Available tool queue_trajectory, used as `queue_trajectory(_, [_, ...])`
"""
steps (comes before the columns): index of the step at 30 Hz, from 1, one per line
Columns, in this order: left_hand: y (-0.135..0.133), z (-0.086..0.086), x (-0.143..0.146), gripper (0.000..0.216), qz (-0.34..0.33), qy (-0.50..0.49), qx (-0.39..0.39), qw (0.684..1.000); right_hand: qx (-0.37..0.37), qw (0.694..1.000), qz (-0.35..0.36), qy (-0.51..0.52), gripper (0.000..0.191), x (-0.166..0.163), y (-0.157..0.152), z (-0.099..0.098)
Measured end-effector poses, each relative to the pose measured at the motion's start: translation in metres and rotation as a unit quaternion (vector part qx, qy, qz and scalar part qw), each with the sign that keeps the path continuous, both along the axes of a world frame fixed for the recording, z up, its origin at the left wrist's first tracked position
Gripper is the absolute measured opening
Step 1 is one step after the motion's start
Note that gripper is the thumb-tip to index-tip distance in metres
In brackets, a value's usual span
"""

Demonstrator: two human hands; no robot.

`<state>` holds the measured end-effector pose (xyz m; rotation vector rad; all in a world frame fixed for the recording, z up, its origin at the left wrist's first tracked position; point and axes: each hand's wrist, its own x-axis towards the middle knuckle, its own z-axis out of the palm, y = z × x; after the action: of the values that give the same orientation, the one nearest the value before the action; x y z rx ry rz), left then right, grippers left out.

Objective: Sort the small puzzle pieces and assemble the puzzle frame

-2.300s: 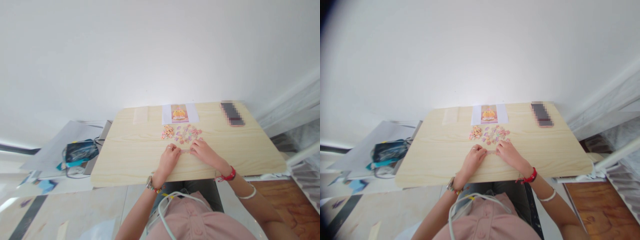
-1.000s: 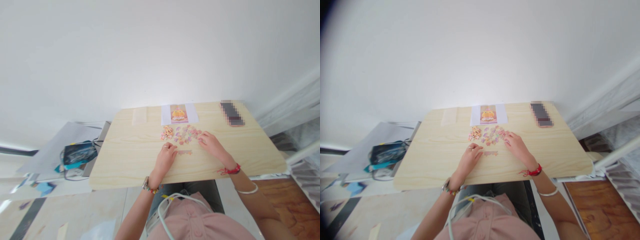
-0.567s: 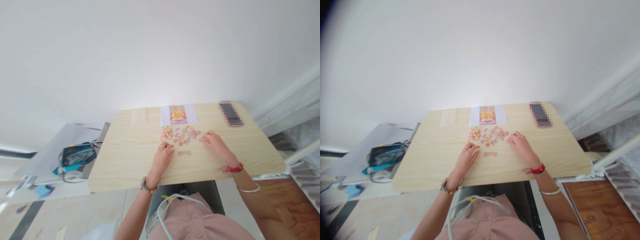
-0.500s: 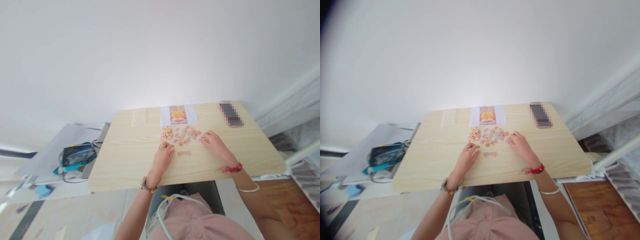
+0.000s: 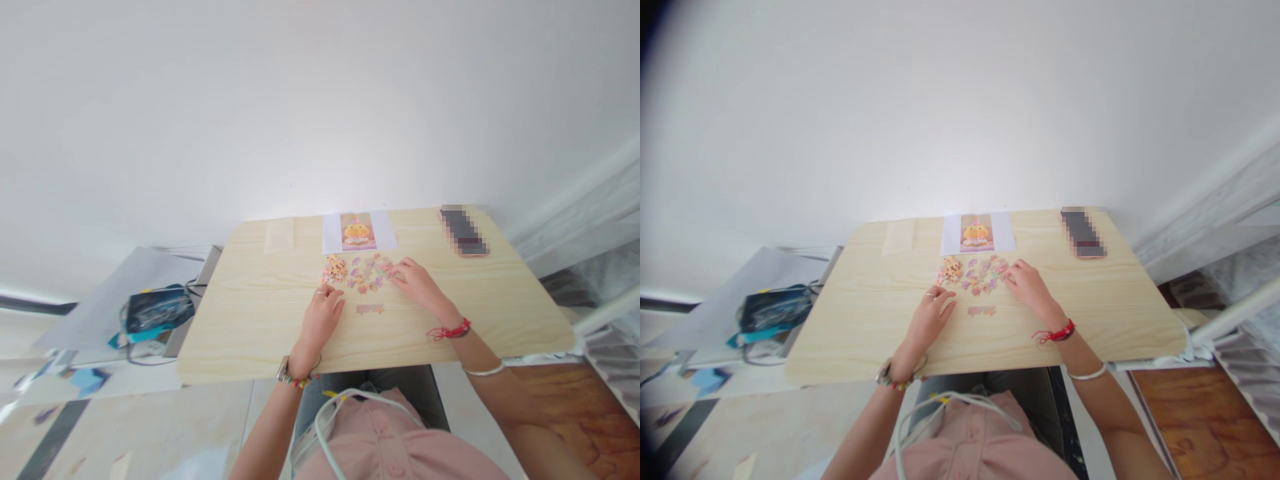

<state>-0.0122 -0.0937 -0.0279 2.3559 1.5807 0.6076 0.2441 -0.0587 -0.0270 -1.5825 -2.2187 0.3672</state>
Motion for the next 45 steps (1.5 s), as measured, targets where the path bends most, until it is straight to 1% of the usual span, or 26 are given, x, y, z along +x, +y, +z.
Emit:
queue_trajectory(5, [-0.001, -0.001, -0.001, 0.017, 0.001, -0.005, -0.004, 1.000, 0.010, 0.999, -0.024, -0.041, 0.011, -0.008, -0.003, -0.003])
queue_trajectory(9, [-0.002, -0.002, -0.001, 0.018, 0.000, -0.006, -0.006, 1.000, 0.015, 0.998, -0.029, -0.057, 0.010, -0.009, -0.004, -0.005])
queue_trajectory(16, [-0.002, -0.003, -0.001, 0.018, -0.002, -0.012, -0.004, 1.000, -0.004, 0.999, -0.033, -0.042, 0.010, -0.008, -0.004, -0.004])
queue_trajectory(21, [-0.003, -0.003, -0.001, 0.018, -0.002, -0.008, -0.001, 1.000, -0.008, 0.999, -0.021, -0.026, 0.008, -0.007, -0.002, -0.006])
queue_trajectory(25, [-0.003, -0.002, -0.001, 0.017, -0.001, -0.008, -0.003, 1.000, -0.004, 0.999, -0.019, -0.025, 0.011, -0.002, -0.003, -0.005])
queue_trajectory(28, [-0.004, -0.003, -0.002, 0.016, -0.003, -0.013, -0.001, 1.000, -0.001, 0.999, -0.037, -0.026, 0.015, 0.007, -0.005, -0.002])
queue_trajectory(31, [-0.004, -0.004, -0.002, 0.015, -0.007, -0.013, -0.001, 1.000, -0.001, 0.998, -0.049, -0.028, 0.013, 0.014, -0.009, 0.000])
queue_trajectory(34, [-0.003, -0.004, 0.000, 0.016, -0.006, -0.013, -0.008, 1.000, -0.002, 0.999, -0.030, -0.024, 0.012, 0.011, -0.010, 0.002])
queue_trajectory(38, [-0.003, -0.003, 0.001, 0.018, -0.004, -0.014, -0.014, 1.000, -0.004, 1.000, 0.015, -0.015, 0.011, -0.008, -0.006, 0.004])
queue_trajectory(42, [-0.004, -0.003, -0.001, 0.018, -0.001, -0.014, -0.012, 1.000, 0.001, 0.998, 0.059, -0.016, 0.011, -0.030, 0.006, 0.005])
queue_trajectory(45, [-0.004, -0.005, -0.003, 0.018, 0.003, -0.019, -0.013, 1.000, 0.004, 0.998, 0.060, -0.018, 0.014, -0.035, 0.019, 0.007])
